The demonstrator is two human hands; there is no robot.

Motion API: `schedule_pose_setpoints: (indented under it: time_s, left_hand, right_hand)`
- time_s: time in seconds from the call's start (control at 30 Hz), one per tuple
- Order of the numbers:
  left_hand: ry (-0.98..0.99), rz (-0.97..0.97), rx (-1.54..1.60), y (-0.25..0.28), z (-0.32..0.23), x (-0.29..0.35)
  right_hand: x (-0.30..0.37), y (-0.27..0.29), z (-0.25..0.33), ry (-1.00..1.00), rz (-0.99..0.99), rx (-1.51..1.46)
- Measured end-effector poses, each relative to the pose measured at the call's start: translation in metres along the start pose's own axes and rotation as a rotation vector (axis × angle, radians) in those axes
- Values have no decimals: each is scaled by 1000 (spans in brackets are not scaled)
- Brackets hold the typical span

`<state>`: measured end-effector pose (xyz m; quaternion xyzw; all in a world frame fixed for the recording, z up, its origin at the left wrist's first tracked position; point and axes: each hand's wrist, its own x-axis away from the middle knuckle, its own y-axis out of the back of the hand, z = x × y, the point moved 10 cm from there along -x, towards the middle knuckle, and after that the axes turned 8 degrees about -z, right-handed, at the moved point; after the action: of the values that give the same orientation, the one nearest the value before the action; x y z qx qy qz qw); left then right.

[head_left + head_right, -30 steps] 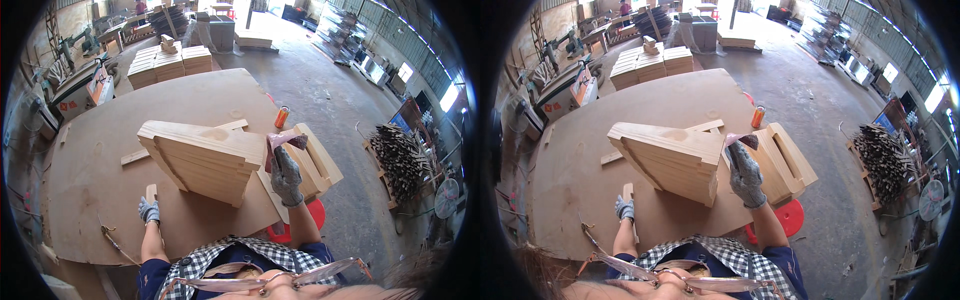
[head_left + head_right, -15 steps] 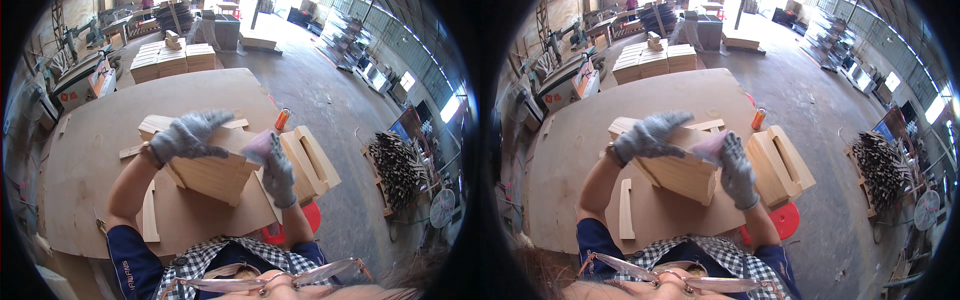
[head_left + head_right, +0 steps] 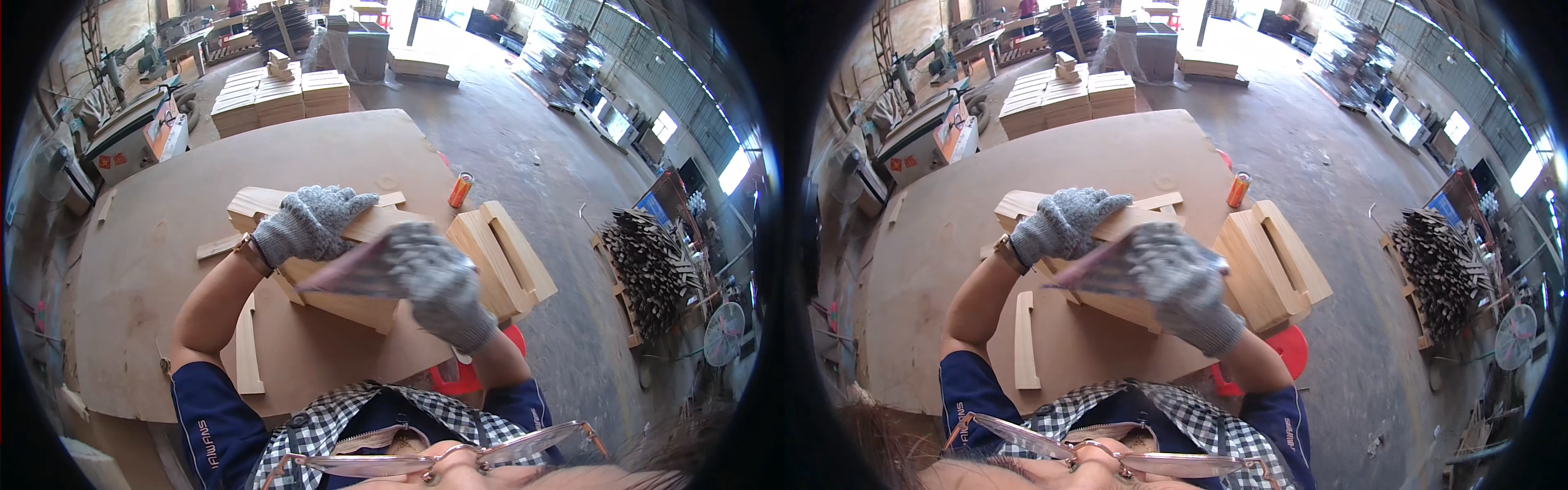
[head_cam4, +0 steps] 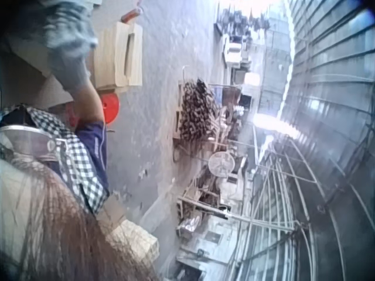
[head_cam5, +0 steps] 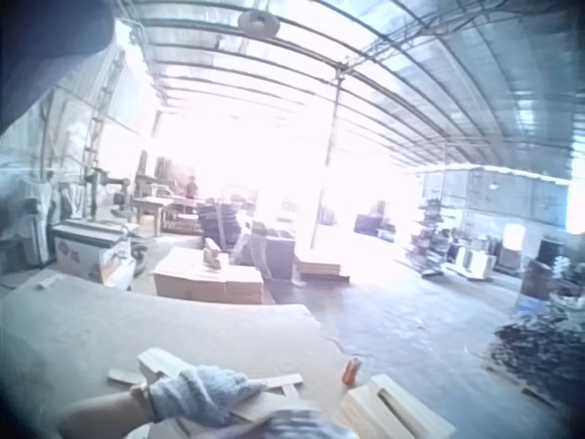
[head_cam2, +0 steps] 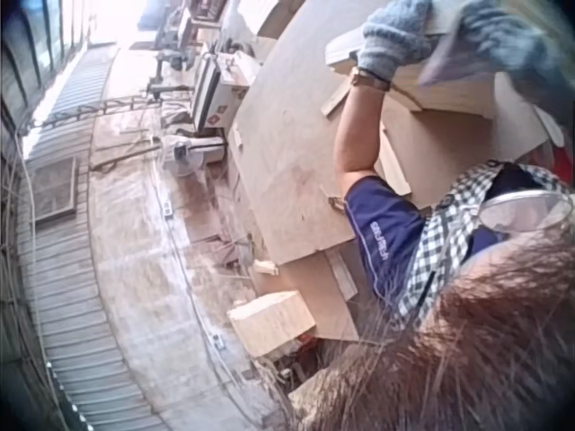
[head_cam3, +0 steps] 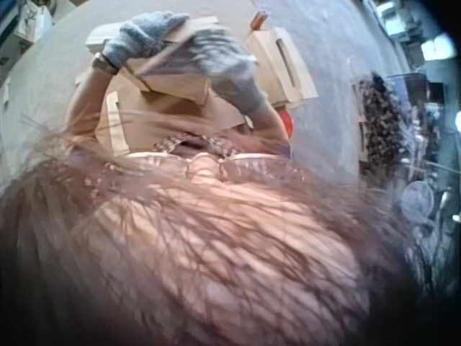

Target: Sanding the edges and surfaces of wooden furniture components using sandpaper and a pneumatic tool.

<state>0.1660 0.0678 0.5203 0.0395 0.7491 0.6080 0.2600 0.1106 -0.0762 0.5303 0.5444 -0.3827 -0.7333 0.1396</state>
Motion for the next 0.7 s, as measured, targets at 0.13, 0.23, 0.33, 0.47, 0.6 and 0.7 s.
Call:
schedule_pose_setpoints:
  time_s: [0.13, 0.23, 0.33, 0.47, 0.6, 0.7]
  left_hand:
    - [-9, 3, 18, -7, 6, -1]
    - [-15, -18, 35, -8, 2, -1]
    - [-11, 10, 33, -7, 2, 4]
    - [-54, -61, 24, -3, 8, 6]
    - [-34, -20, -1, -7, 15, 8]
    - [-30, -9, 18, -8, 14, 15]
  right_hand:
    - [-5, -27, 32, 247, 122, 241]
    - [24, -8, 25, 212, 100, 201]
    - [39, 16, 18, 46, 54, 137]
    - [4, 9, 33, 162, 59, 202]
    - [-3, -29, 28, 179, 136, 306]
    - [17, -22, 34, 248, 152, 315]
